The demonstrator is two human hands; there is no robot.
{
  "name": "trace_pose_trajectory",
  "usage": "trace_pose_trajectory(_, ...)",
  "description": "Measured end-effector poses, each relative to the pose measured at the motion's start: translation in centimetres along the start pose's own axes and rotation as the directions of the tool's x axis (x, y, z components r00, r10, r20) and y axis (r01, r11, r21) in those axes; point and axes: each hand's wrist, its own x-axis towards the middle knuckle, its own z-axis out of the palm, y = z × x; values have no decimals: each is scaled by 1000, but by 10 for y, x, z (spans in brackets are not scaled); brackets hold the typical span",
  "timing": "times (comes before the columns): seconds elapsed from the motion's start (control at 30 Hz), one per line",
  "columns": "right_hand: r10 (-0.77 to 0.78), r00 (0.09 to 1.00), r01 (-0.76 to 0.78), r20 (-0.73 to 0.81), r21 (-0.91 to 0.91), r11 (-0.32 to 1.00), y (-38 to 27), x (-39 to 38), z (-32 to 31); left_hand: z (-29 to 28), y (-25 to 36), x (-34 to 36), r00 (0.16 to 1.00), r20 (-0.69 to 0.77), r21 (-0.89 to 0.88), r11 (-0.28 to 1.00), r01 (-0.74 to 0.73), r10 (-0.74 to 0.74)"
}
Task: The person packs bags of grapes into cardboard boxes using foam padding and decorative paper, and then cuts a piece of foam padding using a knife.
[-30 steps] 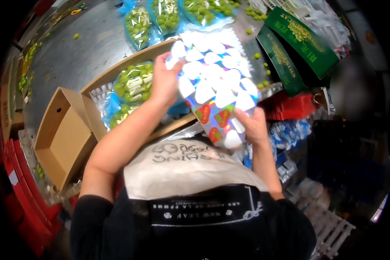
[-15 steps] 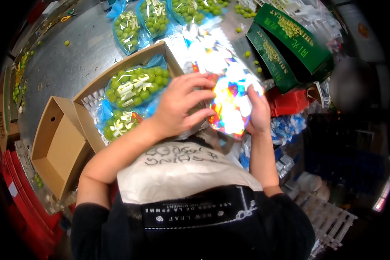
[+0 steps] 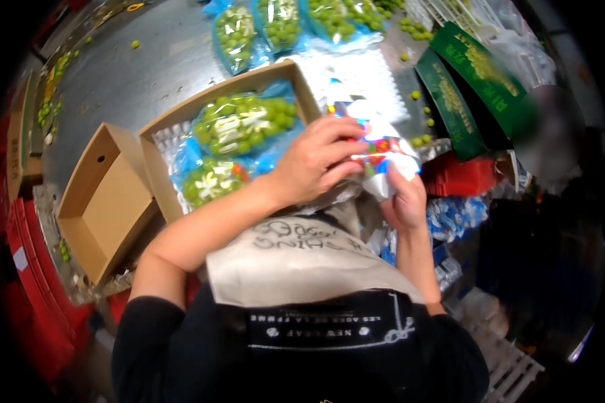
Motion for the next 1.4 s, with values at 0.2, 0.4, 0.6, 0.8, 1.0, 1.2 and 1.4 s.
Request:
trace_pose_trajectory(0.2,-42,999,42,0,-111,993,3,-3,0,2,-2,-5,998,-47,-1,1000,-30,30)
trace_pose_trajectory(0.4,19,999,-10,32,-267,964,-6,-4,-7,-3,2,-2,997,-11,-52,996,76,-77)
trace_pose_trajectory(0.6,-55,996,84,77,-442,893,-6,-2,-6,-3,0,-3,995,-5,-22,995,97,-97)
trace_pose_trajectory(0.8,-44,998,58,46,-380,923,-3,-2,-10,1,-1,-4,995,-83,14,998,-53,54)
trace_pose_trajectory(1.0,-31,997,65,67,-601,797,-1,-7,-12,-11,2,-3,1000,18,102,995,-12,11)
trace_pose_trajectory(1.2,71,988,42,139,-672,740,-11,-5,-10,-12,3,-1,999,12,89,995,34,-35)
trace_pose_trajectory(1.4,10,989,62,145,-481,874,-6,-6,-7,-11,6,2,999,-35,42,999,12,-10)
